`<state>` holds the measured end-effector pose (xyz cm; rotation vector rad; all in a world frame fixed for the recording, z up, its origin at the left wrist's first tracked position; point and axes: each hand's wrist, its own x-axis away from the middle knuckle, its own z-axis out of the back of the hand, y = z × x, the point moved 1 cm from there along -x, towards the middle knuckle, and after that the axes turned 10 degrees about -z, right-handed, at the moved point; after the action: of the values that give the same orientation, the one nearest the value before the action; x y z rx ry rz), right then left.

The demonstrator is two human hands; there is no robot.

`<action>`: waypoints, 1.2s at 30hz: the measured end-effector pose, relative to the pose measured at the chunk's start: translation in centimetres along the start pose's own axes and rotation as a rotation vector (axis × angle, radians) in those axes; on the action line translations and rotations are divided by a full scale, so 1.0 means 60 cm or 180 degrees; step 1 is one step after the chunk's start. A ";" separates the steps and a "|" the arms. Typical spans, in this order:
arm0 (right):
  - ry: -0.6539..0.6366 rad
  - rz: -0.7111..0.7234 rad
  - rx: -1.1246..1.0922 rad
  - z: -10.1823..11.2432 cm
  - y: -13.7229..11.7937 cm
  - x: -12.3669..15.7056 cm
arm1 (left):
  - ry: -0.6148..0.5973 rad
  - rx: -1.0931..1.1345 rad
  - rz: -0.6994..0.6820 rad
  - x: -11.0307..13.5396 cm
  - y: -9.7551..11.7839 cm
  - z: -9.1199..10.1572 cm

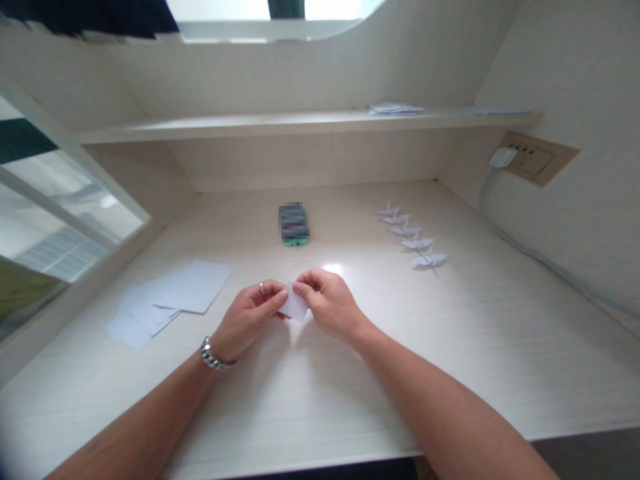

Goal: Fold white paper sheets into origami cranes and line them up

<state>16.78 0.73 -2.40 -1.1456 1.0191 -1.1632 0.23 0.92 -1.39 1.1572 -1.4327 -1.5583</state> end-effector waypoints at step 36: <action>-0.0281 -0.0310 -0.0984 0.001 -0.001 -0.003 | -0.0206 -0.0495 -0.0507 0.006 0.001 0.006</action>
<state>16.79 0.94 -2.31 -1.4917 1.1102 -1.0434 -0.21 0.69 -1.38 1.1601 -1.2601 -1.7983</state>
